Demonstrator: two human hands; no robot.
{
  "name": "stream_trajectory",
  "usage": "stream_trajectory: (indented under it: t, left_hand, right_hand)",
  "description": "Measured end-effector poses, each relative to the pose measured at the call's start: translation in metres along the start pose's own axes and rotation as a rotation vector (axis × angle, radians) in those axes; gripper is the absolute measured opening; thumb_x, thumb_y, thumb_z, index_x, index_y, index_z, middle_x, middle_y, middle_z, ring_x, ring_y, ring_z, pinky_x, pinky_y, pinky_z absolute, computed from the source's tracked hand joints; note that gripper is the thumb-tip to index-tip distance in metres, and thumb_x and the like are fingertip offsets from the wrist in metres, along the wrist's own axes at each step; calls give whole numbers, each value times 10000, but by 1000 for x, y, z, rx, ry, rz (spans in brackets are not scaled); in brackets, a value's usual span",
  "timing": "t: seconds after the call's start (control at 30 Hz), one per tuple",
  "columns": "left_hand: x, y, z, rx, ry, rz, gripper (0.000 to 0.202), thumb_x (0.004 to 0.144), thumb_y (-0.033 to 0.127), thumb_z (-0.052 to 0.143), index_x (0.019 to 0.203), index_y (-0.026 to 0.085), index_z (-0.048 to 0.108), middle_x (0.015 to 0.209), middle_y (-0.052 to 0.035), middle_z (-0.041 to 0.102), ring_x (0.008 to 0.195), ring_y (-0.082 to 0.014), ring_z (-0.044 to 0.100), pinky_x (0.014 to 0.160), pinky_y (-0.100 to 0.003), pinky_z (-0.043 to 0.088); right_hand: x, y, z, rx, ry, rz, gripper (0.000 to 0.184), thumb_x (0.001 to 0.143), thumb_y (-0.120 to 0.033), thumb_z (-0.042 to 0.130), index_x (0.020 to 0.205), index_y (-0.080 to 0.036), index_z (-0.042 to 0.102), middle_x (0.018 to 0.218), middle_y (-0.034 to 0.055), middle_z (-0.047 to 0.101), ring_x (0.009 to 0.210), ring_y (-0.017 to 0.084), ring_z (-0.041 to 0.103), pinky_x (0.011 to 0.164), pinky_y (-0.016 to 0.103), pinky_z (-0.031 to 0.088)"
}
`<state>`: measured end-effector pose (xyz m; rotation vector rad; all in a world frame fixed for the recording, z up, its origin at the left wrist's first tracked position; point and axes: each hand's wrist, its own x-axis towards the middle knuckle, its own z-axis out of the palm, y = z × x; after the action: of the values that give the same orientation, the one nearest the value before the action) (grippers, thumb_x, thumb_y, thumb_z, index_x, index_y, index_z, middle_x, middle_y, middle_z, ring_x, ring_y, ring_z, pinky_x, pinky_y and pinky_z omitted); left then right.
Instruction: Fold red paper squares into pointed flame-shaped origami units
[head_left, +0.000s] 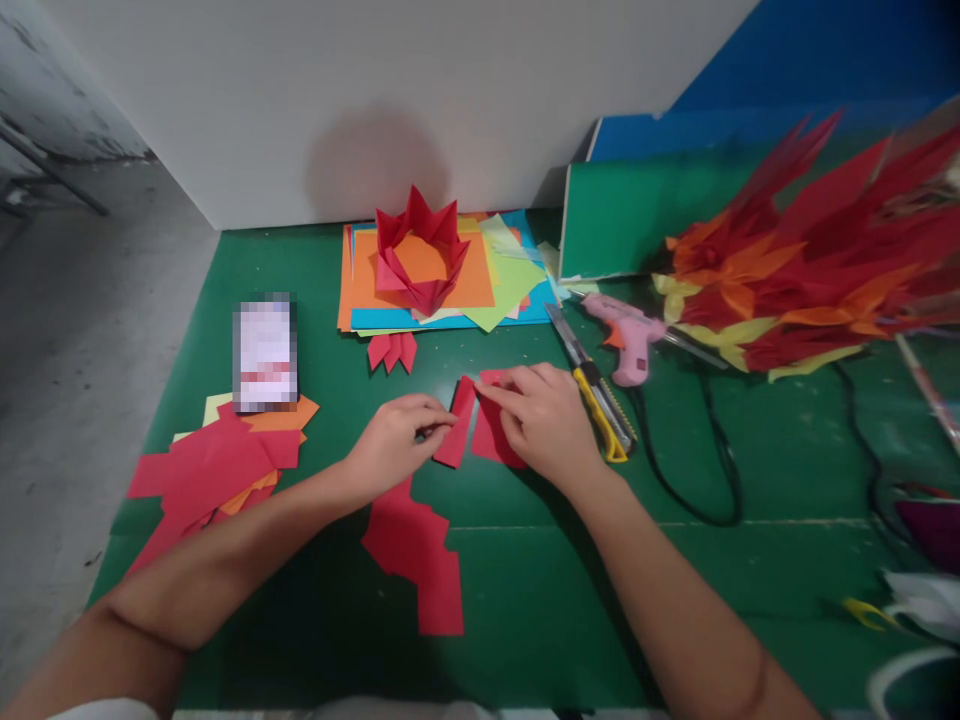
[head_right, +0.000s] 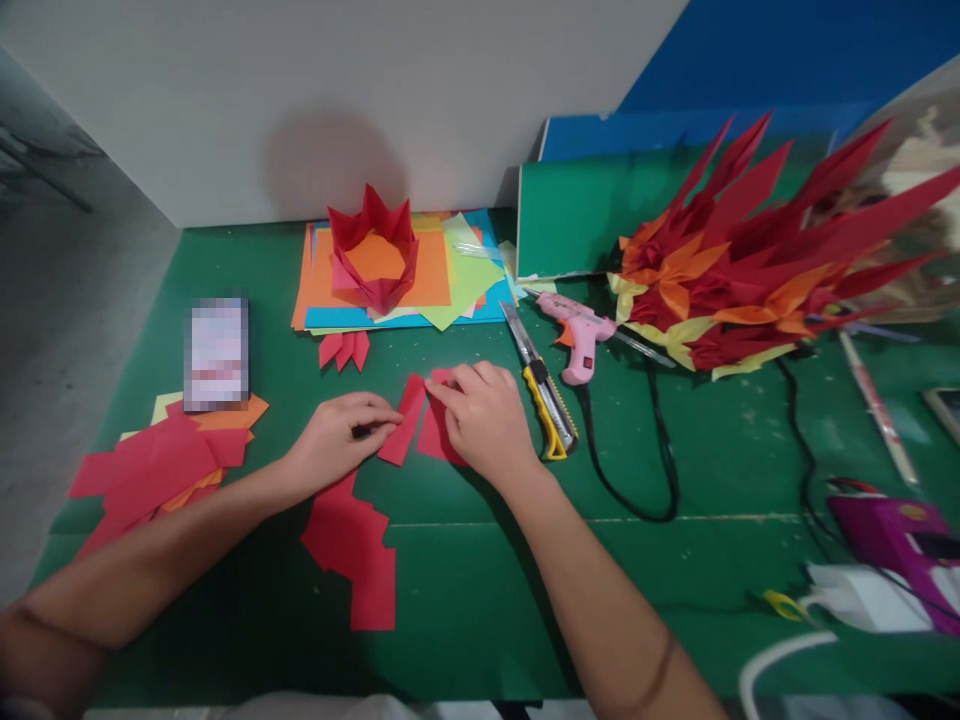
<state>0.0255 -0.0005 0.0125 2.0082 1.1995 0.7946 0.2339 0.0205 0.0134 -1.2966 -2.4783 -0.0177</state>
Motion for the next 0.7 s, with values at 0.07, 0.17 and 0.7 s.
stream_trajectory:
  t: [0.07,0.17,0.7]
  left_hand:
    - [0,0,0,-5,2,-1,192,818,93,560,872,170,727,836,-40,697,706,-113,631,648,-208,515]
    - [-1,0,2,-14,14,-3,195,813,88,555,864,173,723,826,-36,694,678,-105,620,625,-203,509]
    - [-2,2,5,-366,122,-107,331,760,216,675,1069,146,580,859,-44,653,750,-114,622,646,-202,518]
  right_hand:
    - [1,0,0,-12,-12,16,355,844,-101,441,1080,-173,695,840,101,617,797,245,431,668,381,319]
    - [1,0,0,2,-11,28,371,838,-84,427,1083,-178,689,873,108,620,810,252,449,676,392,338]
    - [-5,-23,3,636,217,244,305,876,-220,554,1172,-269,606,1037,42,690,876,184,635,794,347,524]
